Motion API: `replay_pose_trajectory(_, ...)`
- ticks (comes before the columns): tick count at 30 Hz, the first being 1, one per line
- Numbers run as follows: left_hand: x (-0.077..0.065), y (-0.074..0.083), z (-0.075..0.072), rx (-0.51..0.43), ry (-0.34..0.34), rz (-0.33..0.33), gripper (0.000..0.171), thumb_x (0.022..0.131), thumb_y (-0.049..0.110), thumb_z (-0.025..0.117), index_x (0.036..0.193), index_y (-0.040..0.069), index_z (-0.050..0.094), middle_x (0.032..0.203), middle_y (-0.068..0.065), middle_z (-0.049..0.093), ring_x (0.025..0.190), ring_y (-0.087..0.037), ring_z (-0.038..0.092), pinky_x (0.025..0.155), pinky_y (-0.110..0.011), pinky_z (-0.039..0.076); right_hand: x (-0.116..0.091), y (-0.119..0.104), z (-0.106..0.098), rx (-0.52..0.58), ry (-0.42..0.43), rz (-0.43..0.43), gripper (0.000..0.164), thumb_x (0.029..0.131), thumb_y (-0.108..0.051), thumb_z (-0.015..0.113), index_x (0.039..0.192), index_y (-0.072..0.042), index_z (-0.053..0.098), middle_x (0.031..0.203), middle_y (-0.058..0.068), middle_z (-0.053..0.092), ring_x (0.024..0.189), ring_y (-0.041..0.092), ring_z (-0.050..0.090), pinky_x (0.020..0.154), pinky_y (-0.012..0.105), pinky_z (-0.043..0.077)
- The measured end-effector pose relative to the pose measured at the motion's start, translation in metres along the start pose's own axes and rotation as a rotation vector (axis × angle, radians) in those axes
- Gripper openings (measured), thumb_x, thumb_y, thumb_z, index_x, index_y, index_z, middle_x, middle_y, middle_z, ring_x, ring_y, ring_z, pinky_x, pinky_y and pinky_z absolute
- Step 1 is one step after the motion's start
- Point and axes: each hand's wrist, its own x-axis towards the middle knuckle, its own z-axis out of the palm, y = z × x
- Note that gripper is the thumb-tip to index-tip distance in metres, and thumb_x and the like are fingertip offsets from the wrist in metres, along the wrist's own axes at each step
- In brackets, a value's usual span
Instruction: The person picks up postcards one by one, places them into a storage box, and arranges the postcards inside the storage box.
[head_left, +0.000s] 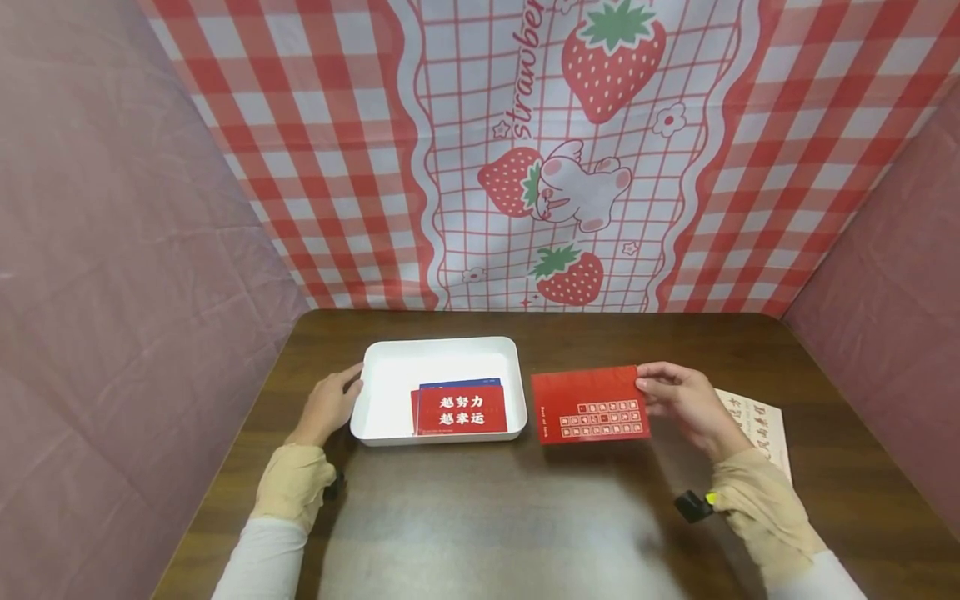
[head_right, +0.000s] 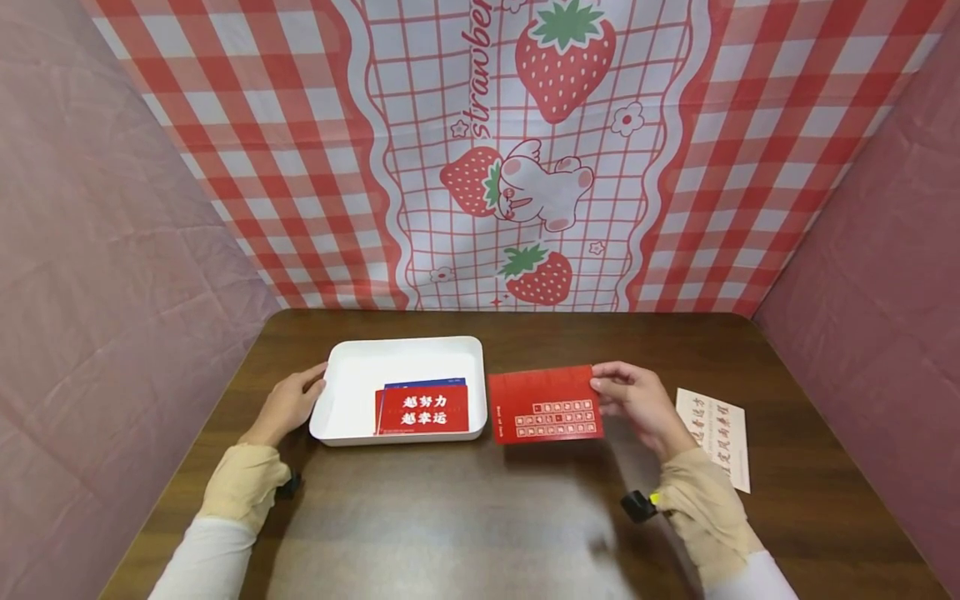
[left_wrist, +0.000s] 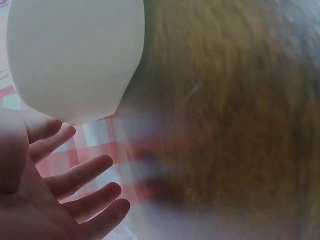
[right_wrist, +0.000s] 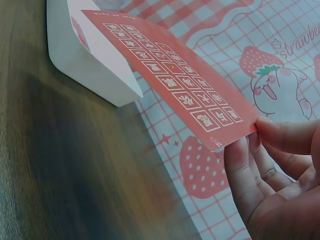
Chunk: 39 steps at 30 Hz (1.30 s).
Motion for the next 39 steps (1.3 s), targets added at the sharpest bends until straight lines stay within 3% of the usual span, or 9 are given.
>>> replay_pose_trajectory(11, -0.001, -0.001, 0.001, -0.006, 0.003, 0.001, 0.046, 0.101, 0.022, 0.044, 0.144, 0.007, 0.046, 0.142, -0.027, 0.049, 0.132, -0.047, 0.045, 0.111, -0.059, 0.035, 0.007, -0.001, 0.014, 0.116, 0.056, -0.012, 0.023, 0.094, -0.003, 0.059, 0.087, -0.023, 0.07, 0.08, -0.01, 0.07, 0.07, 0.004, 0.066, 0.062, 0.024, 0.059)
replay_pose_trajectory(22, 0.0, -0.001, 0.001, -0.002, 0.0, 0.001, 0.046, 0.101, 0.022, 0.043, 0.145, 0.008, 0.046, 0.142, -0.027, 0.049, 0.132, -0.048, 0.045, 0.11, -0.06, 0.035, 0.019, -0.004, 0.032, 0.159, 0.056, 0.003, 0.019, 0.095, -0.004, 0.059, 0.089, -0.02, 0.068, 0.079, -0.008, 0.07, 0.07, 0.006, 0.067, 0.063, 0.024, 0.059)
replay_pose_trajectory(39, 0.001, -0.003, 0.002, -0.008, 0.001, 0.001, 0.046, 0.102, 0.024, 0.043, 0.145, 0.009, 0.046, 0.141, -0.027, 0.05, 0.131, -0.048, 0.046, 0.11, -0.06, 0.036, 0.037, -0.003, 0.059, 0.147, 0.075, 0.031, 0.008, 0.094, -0.008, 0.061, 0.096, -0.015, 0.065, 0.083, -0.007, 0.068, 0.071, 0.006, 0.066, 0.064, 0.023, 0.059)
